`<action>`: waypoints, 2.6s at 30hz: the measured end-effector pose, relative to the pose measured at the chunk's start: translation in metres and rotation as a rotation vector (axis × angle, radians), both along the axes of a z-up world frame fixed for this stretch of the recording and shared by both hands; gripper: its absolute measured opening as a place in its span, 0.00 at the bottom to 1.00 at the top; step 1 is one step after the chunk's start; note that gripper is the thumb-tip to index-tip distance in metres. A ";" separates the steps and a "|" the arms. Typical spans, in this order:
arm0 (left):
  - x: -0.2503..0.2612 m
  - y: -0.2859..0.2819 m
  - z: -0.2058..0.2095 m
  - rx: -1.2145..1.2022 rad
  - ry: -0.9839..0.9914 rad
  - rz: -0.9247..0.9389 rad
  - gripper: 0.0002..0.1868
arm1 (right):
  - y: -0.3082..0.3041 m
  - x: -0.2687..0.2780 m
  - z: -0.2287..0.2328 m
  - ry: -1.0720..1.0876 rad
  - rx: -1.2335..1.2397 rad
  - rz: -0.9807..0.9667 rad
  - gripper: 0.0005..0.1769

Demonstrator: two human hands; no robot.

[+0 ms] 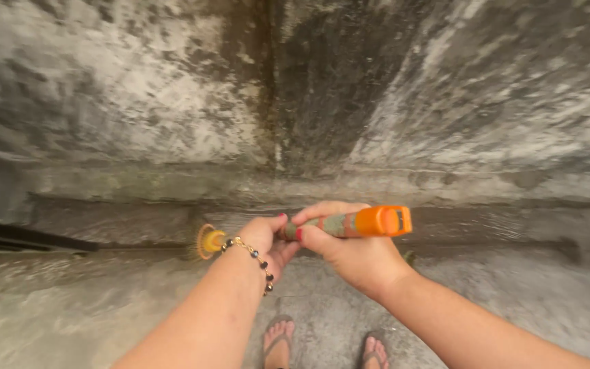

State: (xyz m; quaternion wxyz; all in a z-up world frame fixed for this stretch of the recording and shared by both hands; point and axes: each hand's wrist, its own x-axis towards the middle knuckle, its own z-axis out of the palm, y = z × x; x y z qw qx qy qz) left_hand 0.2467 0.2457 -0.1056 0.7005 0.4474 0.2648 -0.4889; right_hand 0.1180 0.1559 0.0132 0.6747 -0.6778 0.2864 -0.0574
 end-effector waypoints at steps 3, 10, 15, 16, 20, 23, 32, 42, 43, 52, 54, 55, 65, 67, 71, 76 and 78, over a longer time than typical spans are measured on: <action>-0.024 -0.029 -0.002 -0.037 0.030 -0.078 0.10 | -0.022 -0.026 0.003 0.043 -0.122 -0.026 0.10; -0.063 -0.078 0.009 -0.053 0.089 -0.137 0.10 | -0.064 -0.069 0.013 0.080 -0.067 -0.124 0.10; -0.104 -0.113 0.024 -0.048 0.085 -0.153 0.11 | -0.101 -0.110 0.017 0.117 -0.078 -0.130 0.09; -0.115 -0.123 0.023 -0.047 0.072 -0.159 0.11 | -0.110 -0.120 0.018 0.171 -0.105 -0.137 0.09; -0.172 -0.168 0.038 -0.020 0.082 -0.171 0.12 | -0.152 -0.185 0.011 0.093 -0.162 -0.150 0.09; -0.228 -0.207 0.059 0.020 0.123 -0.158 0.15 | -0.183 -0.235 0.024 0.173 -0.238 -0.209 0.09; -0.305 -0.290 0.040 -0.119 0.154 -0.318 0.15 | -0.242 -0.316 0.050 0.245 -0.338 -0.278 0.13; -0.285 -0.287 0.114 -0.097 0.193 -0.072 0.11 | -0.254 -0.274 0.093 0.190 -0.192 -0.229 0.12; -0.279 -0.283 0.117 -0.116 0.189 -0.045 0.11 | -0.253 -0.266 0.100 0.178 -0.206 -0.209 0.12; -0.238 -0.231 0.157 -0.270 0.099 0.186 0.12 | -0.220 -0.201 0.131 -0.014 -0.256 -0.078 0.11; -0.226 -0.222 0.139 -0.265 0.073 0.194 0.12 | -0.207 -0.194 0.119 -0.018 -0.209 -0.112 0.11; -0.221 -0.217 0.127 -0.226 0.043 0.189 0.11 | -0.203 -0.191 0.109 -0.039 -0.177 -0.105 0.11; -0.211 -0.214 0.058 -0.091 0.086 0.133 0.13 | -0.214 -0.193 0.056 0.094 -0.011 0.043 0.12; -0.225 -0.231 0.044 -0.093 0.082 0.075 0.13 | -0.231 -0.210 0.044 0.100 -0.021 -0.001 0.11; -0.260 -0.279 0.030 -0.062 0.104 -0.095 0.13 | -0.271 -0.263 0.029 0.143 -0.050 -0.138 0.11; -0.337 -0.358 0.022 -0.074 0.224 -0.239 0.16 | -0.331 -0.347 0.035 0.170 -0.128 -0.219 0.10; -0.365 -0.393 0.031 -0.114 0.248 -0.249 0.17 | -0.360 -0.374 0.046 0.191 -0.141 -0.238 0.10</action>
